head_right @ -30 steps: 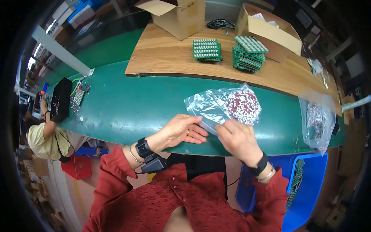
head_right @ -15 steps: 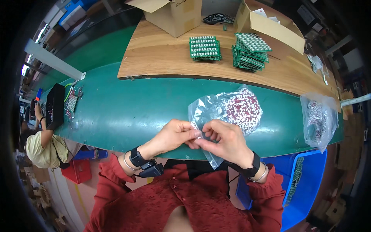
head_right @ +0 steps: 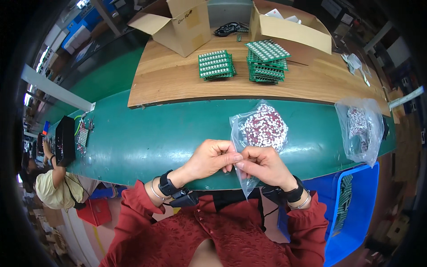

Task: The person inserts small components into green circuit boards by hand, then stacks the boards and places them into a plastic bag. The person also handles a bag of small components and a newspaper on the table.

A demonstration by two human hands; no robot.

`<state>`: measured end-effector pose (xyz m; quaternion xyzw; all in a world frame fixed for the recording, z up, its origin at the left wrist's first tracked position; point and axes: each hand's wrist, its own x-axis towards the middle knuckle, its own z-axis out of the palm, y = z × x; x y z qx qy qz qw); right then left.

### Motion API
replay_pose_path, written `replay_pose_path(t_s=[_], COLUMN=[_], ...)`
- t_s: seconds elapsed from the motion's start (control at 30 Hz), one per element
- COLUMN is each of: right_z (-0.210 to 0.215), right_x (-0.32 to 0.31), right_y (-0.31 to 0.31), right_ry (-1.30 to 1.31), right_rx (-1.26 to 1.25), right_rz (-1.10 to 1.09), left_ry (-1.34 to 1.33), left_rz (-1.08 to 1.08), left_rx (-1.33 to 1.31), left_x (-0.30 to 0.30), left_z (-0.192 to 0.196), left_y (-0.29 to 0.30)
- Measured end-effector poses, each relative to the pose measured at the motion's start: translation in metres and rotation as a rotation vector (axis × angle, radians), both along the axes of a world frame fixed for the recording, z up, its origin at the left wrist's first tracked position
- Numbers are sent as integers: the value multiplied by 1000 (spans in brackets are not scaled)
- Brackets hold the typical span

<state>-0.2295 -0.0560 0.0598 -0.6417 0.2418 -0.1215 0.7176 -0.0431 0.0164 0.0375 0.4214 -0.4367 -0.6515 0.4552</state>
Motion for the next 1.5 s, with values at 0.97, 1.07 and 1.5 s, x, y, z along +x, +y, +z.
replay_pose_path(t_s=[0.97,1.07,1.5], right_z=[54,49,7], right_x=[-16,-5,-36], right_y=[-5,5,-85], right_ry=[97,146,598], right_rx=[-1250,-1185,-726], right_rz=[-481,-449,-471], left_ry=[-541,-480,-781], left_rz=[255,212,316], left_rx=[16,121,-51], left_x=[16,-1,6], left_z=[15,16,8], left_y=[21,17,18])
